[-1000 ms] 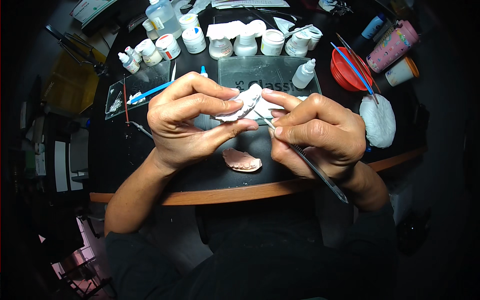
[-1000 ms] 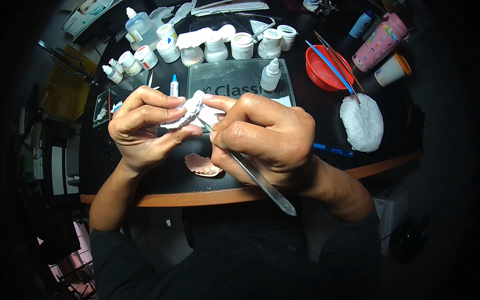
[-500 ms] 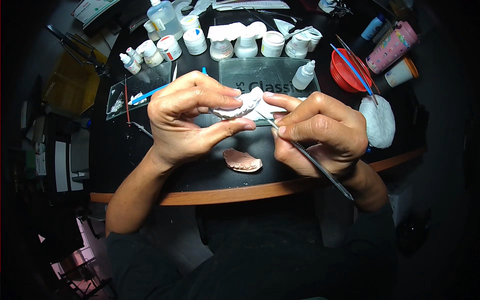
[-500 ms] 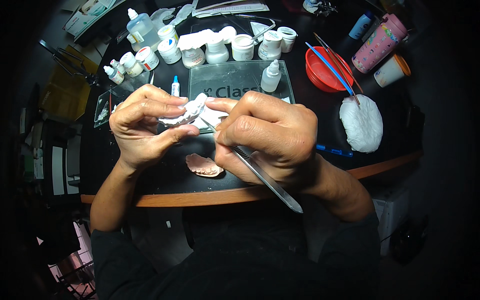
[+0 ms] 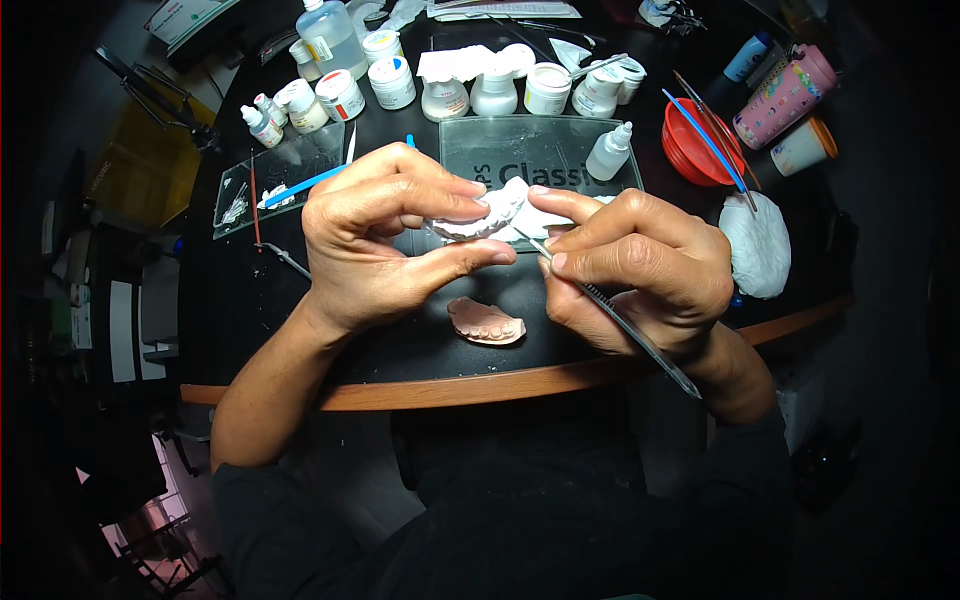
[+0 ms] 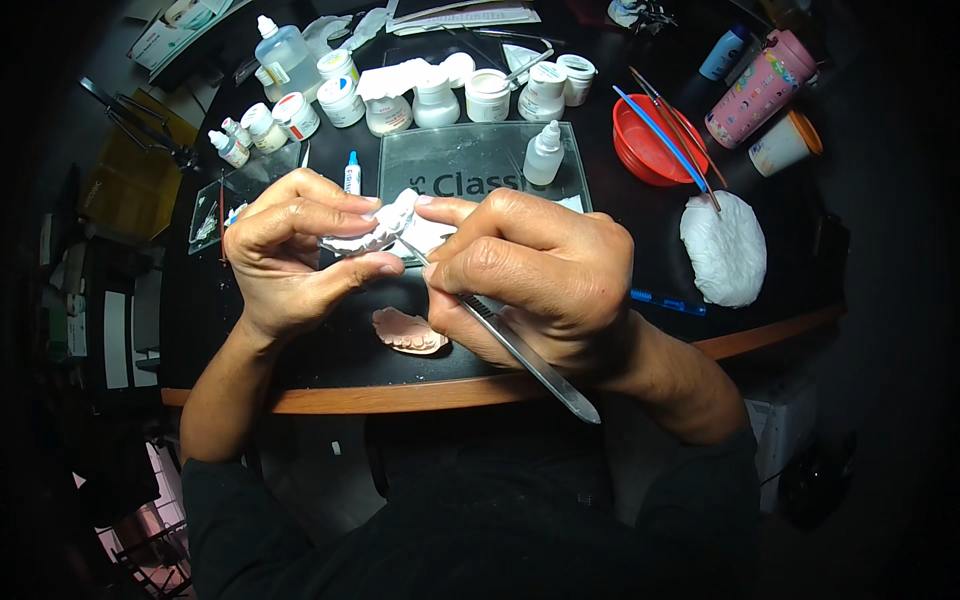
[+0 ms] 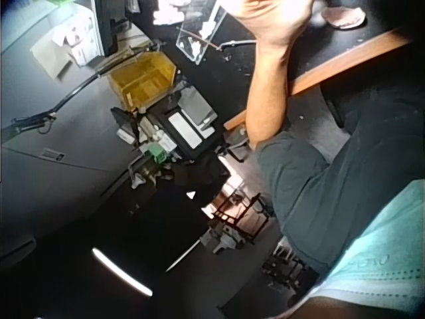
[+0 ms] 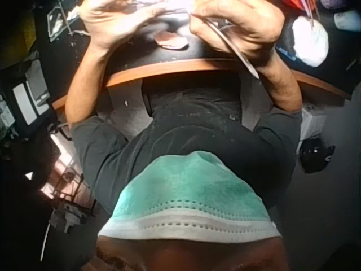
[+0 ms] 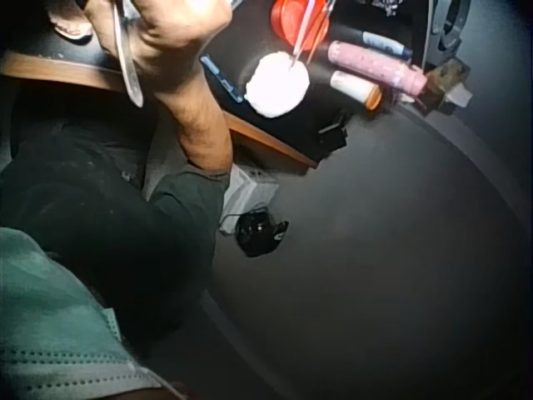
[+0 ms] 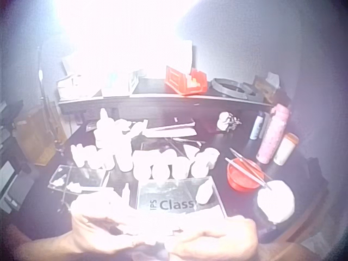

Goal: The person scrapes a dental mold using a metal tool, cleans it with a toothbrush, and fits a dental crown piece onto the mold by hand.

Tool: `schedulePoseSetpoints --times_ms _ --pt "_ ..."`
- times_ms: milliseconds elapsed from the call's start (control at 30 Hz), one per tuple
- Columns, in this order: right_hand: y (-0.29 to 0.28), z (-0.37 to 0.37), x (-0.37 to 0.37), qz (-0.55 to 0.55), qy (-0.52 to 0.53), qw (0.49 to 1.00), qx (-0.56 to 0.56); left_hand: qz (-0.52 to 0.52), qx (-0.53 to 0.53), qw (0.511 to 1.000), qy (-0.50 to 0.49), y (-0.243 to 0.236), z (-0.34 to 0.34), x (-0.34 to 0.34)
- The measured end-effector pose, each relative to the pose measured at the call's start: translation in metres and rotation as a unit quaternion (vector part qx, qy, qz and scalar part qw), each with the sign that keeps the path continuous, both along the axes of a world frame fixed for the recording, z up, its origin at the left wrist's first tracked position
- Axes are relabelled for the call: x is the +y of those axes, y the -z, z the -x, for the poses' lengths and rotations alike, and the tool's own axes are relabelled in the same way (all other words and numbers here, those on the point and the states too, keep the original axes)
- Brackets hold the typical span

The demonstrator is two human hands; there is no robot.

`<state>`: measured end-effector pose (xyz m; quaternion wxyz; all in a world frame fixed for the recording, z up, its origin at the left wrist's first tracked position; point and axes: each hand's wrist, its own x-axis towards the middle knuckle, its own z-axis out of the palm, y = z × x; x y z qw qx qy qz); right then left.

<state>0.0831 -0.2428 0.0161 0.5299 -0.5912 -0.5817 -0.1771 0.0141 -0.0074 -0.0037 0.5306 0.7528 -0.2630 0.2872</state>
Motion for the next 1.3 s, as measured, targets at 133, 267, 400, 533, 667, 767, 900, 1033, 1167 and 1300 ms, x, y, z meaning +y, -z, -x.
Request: schedulePoseSetpoints --times_ms 133,267,400,533,667,767,900,1033,1167,1300 --pt "-0.0008 0.0000 -0.0011 0.001 -0.005 1.000 0.006 0.002 0.010 1.000 0.008 -0.0005 -0.0001 0.0017" --pt "0.0007 -0.0010 -0.0013 -0.008 -0.010 1.000 0.012 0.014 0.044 0.999 0.008 -0.0018 0.0023 0.0005" --pt "-0.0002 -0.0025 -0.0028 -0.004 -0.016 1.000 0.016 0.019 0.063 0.998 0.009 -0.0036 0.0030 0.0014" --pt "0.0005 -0.0035 -0.0047 -0.007 -0.013 1.000 0.019 0.012 0.062 0.998 0.013 -0.0049 0.0029 0.0014" --pt "0.0001 -0.0034 -0.0042 -0.008 -0.013 1.000 0.015 0.018 0.063 0.998 0.013 -0.0042 0.0032 0.0010" --pt "-0.0004 -0.0029 -0.0044 -0.001 -0.014 1.000 0.011 0.018 0.058 0.998 0.012 -0.0038 0.0027 0.0013" --pt "-0.0021 -0.0013 -0.0032 -0.006 -0.018 1.000 0.013 0.012 0.043 0.999 0.014 -0.0021 0.0015 0.0024" --pt "-0.0010 -0.0006 -0.0003 -0.010 -0.005 1.000 0.006 -0.014 0.004 1.000 0.012 -0.0038 -0.0003 0.0012" --pt "-0.0013 -0.0002 0.0010 -0.006 -0.001 1.000 -0.001 -0.032 -0.020 0.999 -0.004 -0.0038 -0.0009 0.0004" --pt "-0.0003 0.0016 0.0021 -0.006 0.000 1.000 0.003 -0.046 -0.006 0.999 -0.007 -0.0024 0.0027 0.0022"
